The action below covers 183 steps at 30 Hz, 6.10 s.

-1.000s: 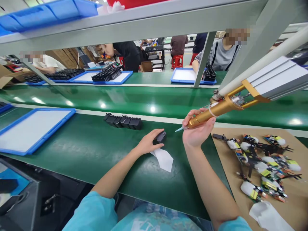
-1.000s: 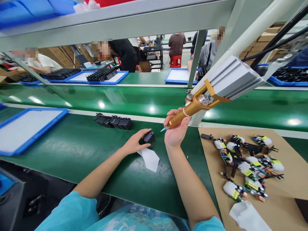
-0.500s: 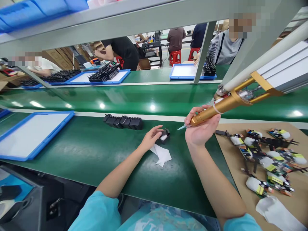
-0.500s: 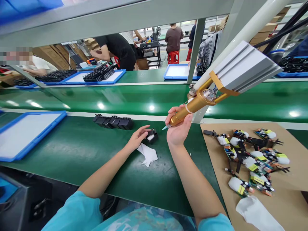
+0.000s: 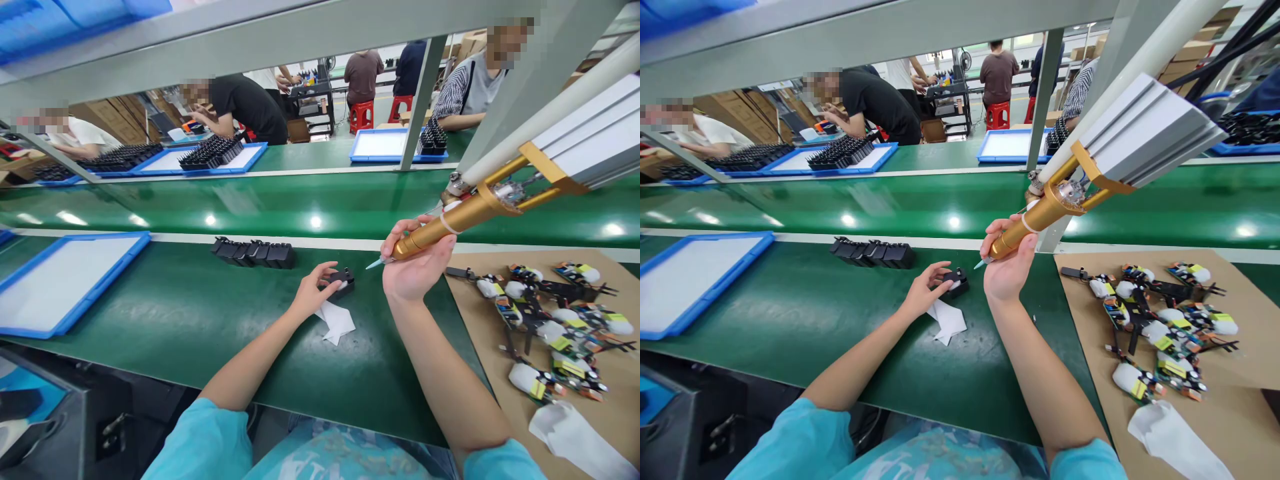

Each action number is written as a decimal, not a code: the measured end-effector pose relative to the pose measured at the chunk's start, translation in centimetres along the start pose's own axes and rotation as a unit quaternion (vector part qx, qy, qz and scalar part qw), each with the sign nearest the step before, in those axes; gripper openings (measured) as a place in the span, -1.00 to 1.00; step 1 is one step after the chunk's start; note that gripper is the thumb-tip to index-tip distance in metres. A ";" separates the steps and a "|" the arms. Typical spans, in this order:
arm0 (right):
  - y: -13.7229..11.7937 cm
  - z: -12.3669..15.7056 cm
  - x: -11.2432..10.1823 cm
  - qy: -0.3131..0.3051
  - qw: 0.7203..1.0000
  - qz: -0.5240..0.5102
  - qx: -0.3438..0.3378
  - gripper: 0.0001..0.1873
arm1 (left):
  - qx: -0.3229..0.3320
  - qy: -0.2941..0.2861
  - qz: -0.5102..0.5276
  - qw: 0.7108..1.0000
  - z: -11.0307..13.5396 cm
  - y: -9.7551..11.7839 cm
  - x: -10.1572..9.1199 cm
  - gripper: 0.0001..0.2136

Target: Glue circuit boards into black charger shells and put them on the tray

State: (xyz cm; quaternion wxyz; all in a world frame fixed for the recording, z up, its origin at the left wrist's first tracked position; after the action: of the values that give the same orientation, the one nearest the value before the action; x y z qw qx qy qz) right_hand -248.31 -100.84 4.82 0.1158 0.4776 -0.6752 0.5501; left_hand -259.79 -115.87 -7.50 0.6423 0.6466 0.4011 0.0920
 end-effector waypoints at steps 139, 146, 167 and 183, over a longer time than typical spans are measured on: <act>-0.3 1.3 1.2 -0.028 0.997 -0.056 0.041 -0.55 | 0.080 -0.062 -0.157 0.982 0.3 1.5 -0.5 -0.73; -0.2 1.3 1.2 -0.028 0.997 -0.058 0.040 -0.55 | 0.065 -0.039 -0.142 0.987 0.6 1.5 -0.1 -0.77; -0.4 1.0 1.1 -0.014 0.998 -0.045 0.040 -0.52 | -0.180 -0.006 0.397 0.900 0.2 1.4 -1.2 -0.48; -0.5 0.6 0.7 0.010 0.999 -0.026 0.031 -0.53 | -0.082 -0.054 0.468 0.878 1.2 3.6 -2.0 -0.52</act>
State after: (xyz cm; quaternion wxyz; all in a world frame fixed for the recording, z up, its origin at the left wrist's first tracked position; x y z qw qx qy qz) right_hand -248.08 -101.75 5.38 0.1217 0.4933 -0.6436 0.5724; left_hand -258.91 -117.51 -3.59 0.5956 0.7082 0.0074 0.3789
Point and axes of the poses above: each hand's wrist, its own z-axis away from the middle knuckle, its own x-axis out of the palm, y = z × x, the point moved 4 cm from there along -z, towards the middle knuckle, and after that the axes turned 2 degrees about z, right-handed, at the moved point
